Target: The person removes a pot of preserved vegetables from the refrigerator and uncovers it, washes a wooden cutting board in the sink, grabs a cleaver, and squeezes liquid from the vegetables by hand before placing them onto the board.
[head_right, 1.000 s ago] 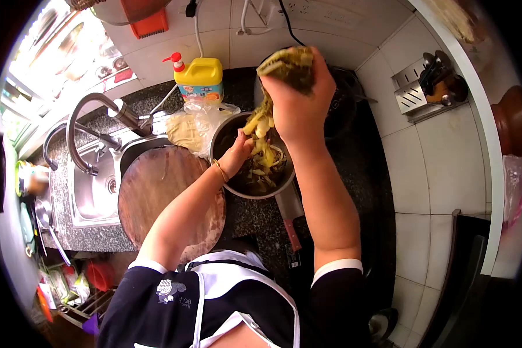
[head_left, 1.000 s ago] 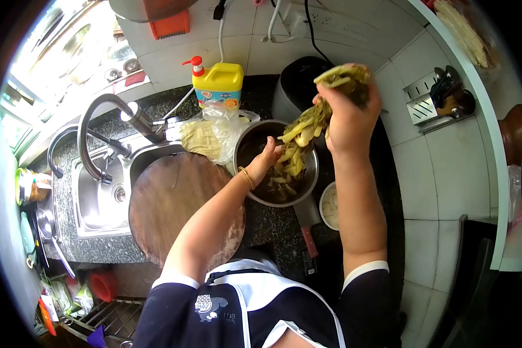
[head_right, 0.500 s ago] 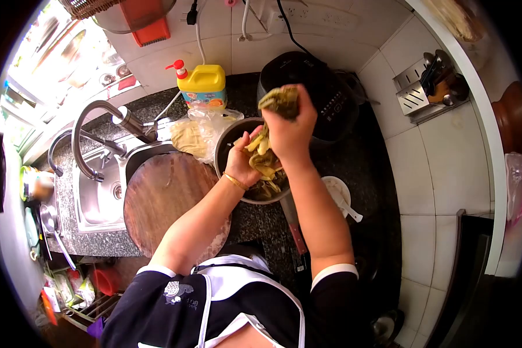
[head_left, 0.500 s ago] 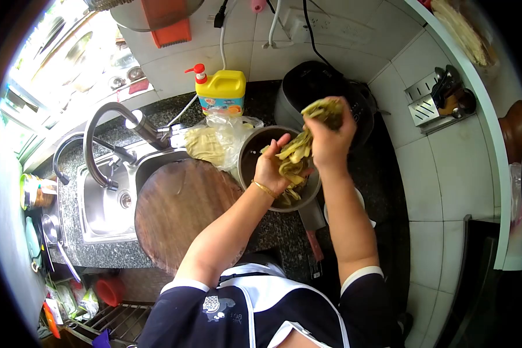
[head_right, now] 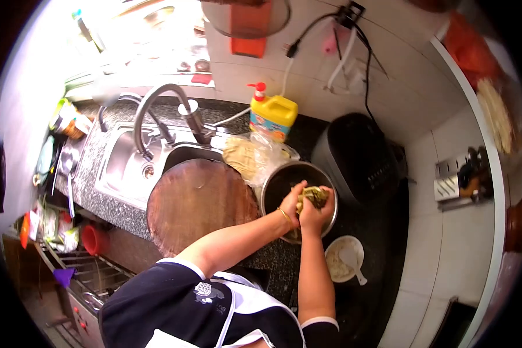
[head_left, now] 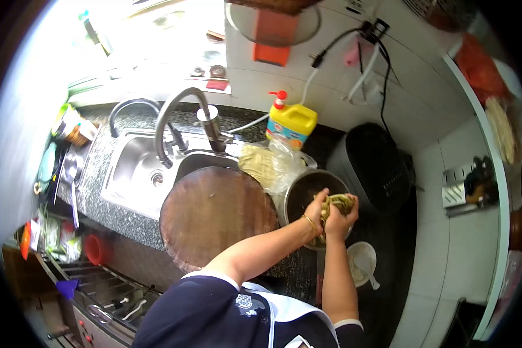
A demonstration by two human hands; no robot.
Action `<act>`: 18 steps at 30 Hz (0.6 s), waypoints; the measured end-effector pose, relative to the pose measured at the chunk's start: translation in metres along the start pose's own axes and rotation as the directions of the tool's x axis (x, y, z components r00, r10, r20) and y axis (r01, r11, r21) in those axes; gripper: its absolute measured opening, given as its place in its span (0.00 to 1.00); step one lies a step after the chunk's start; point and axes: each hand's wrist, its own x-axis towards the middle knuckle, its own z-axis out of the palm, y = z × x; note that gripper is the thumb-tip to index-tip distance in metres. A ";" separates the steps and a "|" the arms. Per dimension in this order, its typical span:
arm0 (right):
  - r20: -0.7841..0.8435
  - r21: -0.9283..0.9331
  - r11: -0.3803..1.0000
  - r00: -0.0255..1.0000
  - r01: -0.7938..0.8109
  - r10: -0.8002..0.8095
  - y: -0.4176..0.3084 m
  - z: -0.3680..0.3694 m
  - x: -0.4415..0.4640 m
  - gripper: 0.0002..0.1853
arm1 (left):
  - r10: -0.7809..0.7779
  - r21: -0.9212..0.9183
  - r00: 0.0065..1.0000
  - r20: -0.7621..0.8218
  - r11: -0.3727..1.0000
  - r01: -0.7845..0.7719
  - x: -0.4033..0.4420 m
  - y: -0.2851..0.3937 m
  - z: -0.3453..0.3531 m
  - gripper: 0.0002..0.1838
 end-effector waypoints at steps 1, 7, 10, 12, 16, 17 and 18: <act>0.018 0.040 0.998 0.999 -0.045 0.044 -0.003 -0.001 0.000 0.14 | -0.009 -0.007 1.000 0.011 1.000 0.009 0.003 -0.002 -0.001 0.25; 0.048 0.055 0.997 0.998 0.045 -0.048 -0.023 0.001 0.005 0.13 | 0.105 0.042 0.990 -0.099 0.994 -0.101 0.014 -0.006 0.003 0.16; 0.048 0.056 0.997 0.997 0.054 -0.057 -0.029 0.002 0.004 0.12 | 0.055 0.034 0.993 -0.100 0.998 -0.052 0.012 -0.005 0.006 0.17; 0.045 0.061 0.990 0.991 0.125 -0.127 -0.029 0.002 0.004 0.12 | 0.050 0.020 0.993 -0.108 0.999 -0.048 0.008 -0.004 0.012 0.18; 0.049 0.062 0.983 0.984 0.170 -0.173 -0.025 -0.002 0.009 0.11 | 0.157 0.072 0.962 -0.222 0.987 -0.145 0.046 -0.021 -0.009 0.22; 0.047 0.024 1.000 0.999 0.006 -0.007 -0.015 -0.006 0.012 0.11 | 0.193 0.252 0.923 -0.334 0.962 -0.110 0.034 -0.017 -0.003 0.22; 0.039 -0.013 0.988 0.987 -0.154 0.154 -0.003 -0.008 0.016 0.12 | 0.248 0.419 0.869 -0.428 0.907 -0.052 0.021 -0.012 0.005 0.22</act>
